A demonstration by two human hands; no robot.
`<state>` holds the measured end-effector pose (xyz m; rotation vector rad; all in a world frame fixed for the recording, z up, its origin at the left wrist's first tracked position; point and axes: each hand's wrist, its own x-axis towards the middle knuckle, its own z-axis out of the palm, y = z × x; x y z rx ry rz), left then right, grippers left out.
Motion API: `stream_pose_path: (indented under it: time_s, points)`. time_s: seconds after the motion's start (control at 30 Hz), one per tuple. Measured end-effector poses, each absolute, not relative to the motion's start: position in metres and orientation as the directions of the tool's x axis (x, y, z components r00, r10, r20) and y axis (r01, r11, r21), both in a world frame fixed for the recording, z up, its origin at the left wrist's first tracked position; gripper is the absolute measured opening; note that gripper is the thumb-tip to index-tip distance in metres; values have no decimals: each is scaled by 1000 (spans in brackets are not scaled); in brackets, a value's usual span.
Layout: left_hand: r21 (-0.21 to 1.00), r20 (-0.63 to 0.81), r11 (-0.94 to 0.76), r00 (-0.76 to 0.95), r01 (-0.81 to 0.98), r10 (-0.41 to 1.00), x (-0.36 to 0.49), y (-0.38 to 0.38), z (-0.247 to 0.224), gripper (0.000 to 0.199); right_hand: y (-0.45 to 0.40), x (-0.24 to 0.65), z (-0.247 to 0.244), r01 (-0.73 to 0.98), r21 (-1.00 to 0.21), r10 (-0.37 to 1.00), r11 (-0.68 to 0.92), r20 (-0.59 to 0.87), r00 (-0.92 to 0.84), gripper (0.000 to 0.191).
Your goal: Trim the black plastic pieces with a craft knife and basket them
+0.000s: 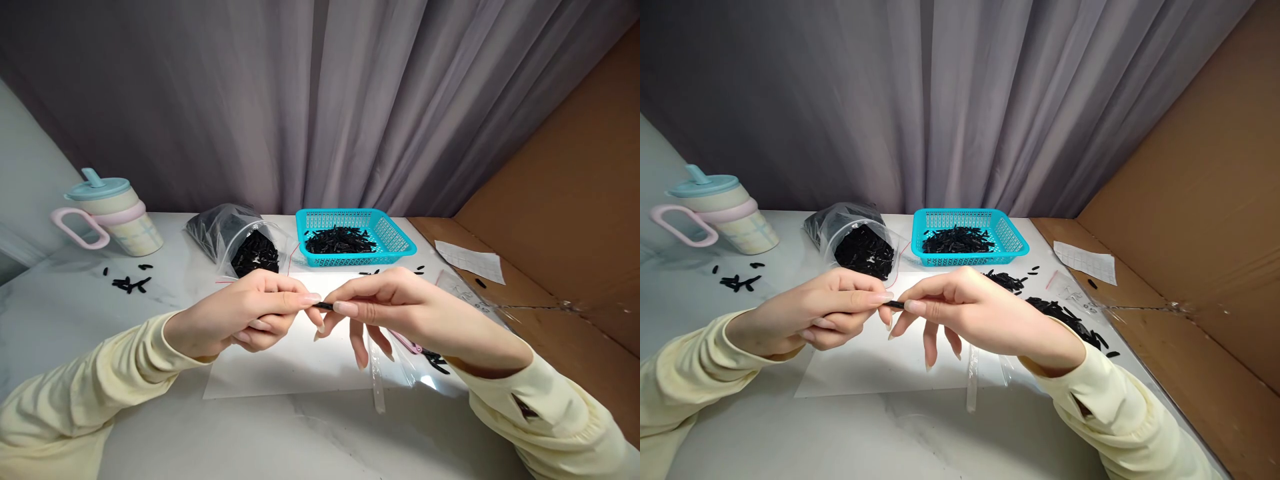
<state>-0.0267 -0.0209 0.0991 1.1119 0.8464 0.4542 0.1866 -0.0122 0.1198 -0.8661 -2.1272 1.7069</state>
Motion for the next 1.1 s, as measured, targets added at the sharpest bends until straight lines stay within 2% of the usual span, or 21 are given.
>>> stream_pose_path:
  time_s: [0.23,0.67,1.1]
  points:
    - [898,-382,435,615,71,689,-27,-22,99,25,-12,187,120,282,-951,593,130,-154,-790,24]
    - [915,-363,393,604,90,709,-28,-21,98,25,-10,189,113,246,-962,599,117,-129,-790,25]
    - [935,-338,334,591,120,733,-29,-21,96,23,-11,188,117,287,-955,593,75,-188,-783,23]
